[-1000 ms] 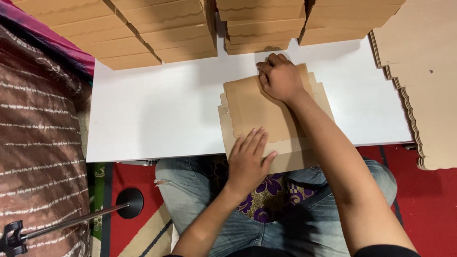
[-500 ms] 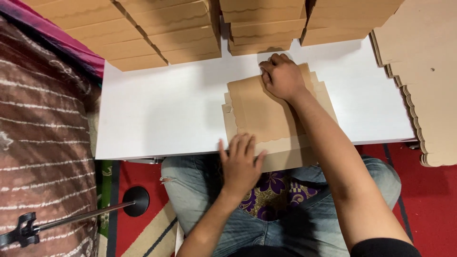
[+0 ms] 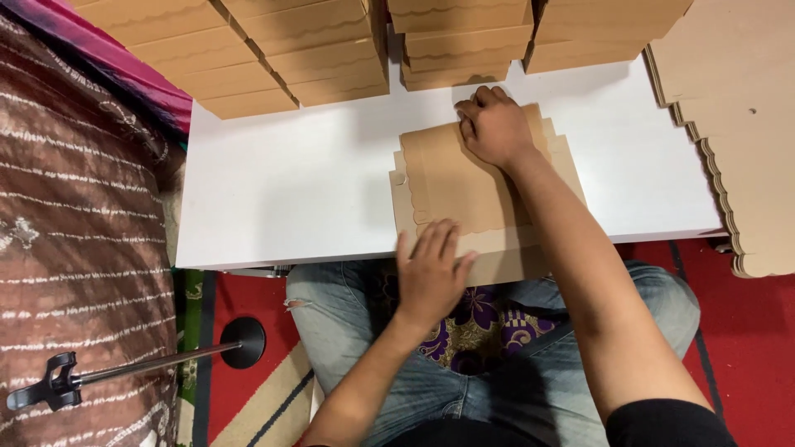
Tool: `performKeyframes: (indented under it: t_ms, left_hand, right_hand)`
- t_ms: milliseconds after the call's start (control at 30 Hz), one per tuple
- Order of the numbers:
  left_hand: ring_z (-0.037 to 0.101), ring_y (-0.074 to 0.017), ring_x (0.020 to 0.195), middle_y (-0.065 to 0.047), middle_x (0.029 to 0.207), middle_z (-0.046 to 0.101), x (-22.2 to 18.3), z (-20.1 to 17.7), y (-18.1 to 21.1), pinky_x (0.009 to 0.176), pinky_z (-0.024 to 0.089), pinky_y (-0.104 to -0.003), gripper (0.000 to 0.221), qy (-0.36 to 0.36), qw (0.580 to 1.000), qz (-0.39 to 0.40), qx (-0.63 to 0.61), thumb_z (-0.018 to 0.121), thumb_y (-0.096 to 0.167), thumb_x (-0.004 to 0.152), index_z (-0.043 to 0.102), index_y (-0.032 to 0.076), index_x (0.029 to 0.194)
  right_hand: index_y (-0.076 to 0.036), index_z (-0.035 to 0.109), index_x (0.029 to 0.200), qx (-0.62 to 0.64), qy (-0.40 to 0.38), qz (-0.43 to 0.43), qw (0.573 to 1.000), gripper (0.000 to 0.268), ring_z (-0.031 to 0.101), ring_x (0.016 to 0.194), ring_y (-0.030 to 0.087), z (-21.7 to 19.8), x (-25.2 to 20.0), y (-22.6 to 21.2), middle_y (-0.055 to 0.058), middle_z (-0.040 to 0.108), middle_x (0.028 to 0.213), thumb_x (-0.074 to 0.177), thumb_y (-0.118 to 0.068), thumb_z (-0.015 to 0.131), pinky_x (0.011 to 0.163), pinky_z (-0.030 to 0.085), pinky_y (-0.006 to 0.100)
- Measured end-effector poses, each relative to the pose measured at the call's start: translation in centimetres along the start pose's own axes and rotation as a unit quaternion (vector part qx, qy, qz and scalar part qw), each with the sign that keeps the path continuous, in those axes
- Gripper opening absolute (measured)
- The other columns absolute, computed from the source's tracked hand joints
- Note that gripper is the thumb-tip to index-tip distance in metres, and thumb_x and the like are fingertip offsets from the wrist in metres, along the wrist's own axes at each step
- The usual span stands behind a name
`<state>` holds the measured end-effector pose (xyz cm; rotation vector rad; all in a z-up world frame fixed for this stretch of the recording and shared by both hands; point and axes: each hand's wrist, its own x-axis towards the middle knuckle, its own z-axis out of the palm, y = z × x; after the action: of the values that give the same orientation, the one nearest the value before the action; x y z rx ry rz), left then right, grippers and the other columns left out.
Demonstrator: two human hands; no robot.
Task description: Assembling a cardboard box from a flat sheet by folding and tucking flaps.
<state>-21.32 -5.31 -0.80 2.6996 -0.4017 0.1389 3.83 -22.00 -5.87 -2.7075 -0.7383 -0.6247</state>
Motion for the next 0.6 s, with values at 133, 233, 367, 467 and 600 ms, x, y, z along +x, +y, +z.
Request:
performKeyframes:
  t_ms: [133,233,367,467,600]
  left_hand:
    - [0.051,-0.0297,0.134,-0.012,0.137,0.06,-1.0,-0.8,-2.3,0.114,0.019,-0.069,0.053,0.022,0.999,-0.018,0.029,0.041,0.05,0.107,0.06,0.01,0.136]
    - [0.055,-0.0216,0.131,-0.001,0.135,0.065,-1.2,-0.2,-2.5,0.114,0.025,-0.067,0.043,0.141,0.983,-0.005,0.115,0.057,0.043,0.102,0.066,0.012,0.131]
    - [0.049,-0.026,0.134,-0.005,0.138,0.061,0.1,0.3,-0.2,0.116,0.015,-0.072,0.053,0.074,0.992,-0.055,0.086,0.045,0.049,0.103,0.06,0.011,0.135]
    - [0.05,-0.0261,0.132,-0.008,0.137,0.062,1.7,1.4,2.1,0.117,0.017,-0.069,0.051,0.052,0.996,-0.045,0.059,0.046,0.047,0.103,0.06,0.01,0.134]
    - [0.057,-0.0344,0.125,-0.019,0.121,0.065,2.9,5.0,3.2,0.111,0.026,-0.069,0.046,0.163,0.984,0.065,0.025,0.059,0.037,0.102,0.065,-0.002,0.126]
  right_hand:
    - [-0.015,0.077,0.111,-0.006,0.005,0.0,1.0,0.022,0.064,0.093,0.028,0.6,-0.1,0.3,0.006,0.061,0.092,0.093,-0.023,0.067,0.081,0.056,0.038]
    - [-0.012,0.076,0.111,0.029,0.059,-0.032,0.997,0.024,0.06,0.087,0.035,1.1,0.0,0.4,0.012,0.065,0.094,0.095,-0.02,0.06,0.066,0.052,0.045]
    - [-0.012,0.076,0.111,0.012,0.05,-0.03,0.998,0.026,0.06,0.088,0.034,1.2,-0.1,0.6,0.011,0.066,0.095,0.094,-0.021,0.06,0.066,0.052,0.044]
    - [-0.012,0.077,0.112,0.012,0.045,-0.033,0.998,0.027,0.06,0.088,0.035,1.2,0.0,0.7,0.013,0.066,0.095,0.094,-0.021,0.059,0.067,0.052,0.045]
    - [-0.013,0.078,0.112,-0.011,0.003,0.003,1.0,0.023,0.065,0.092,0.029,-0.3,0.0,-0.3,0.009,0.063,0.093,0.093,-0.022,0.067,0.079,0.056,0.039]
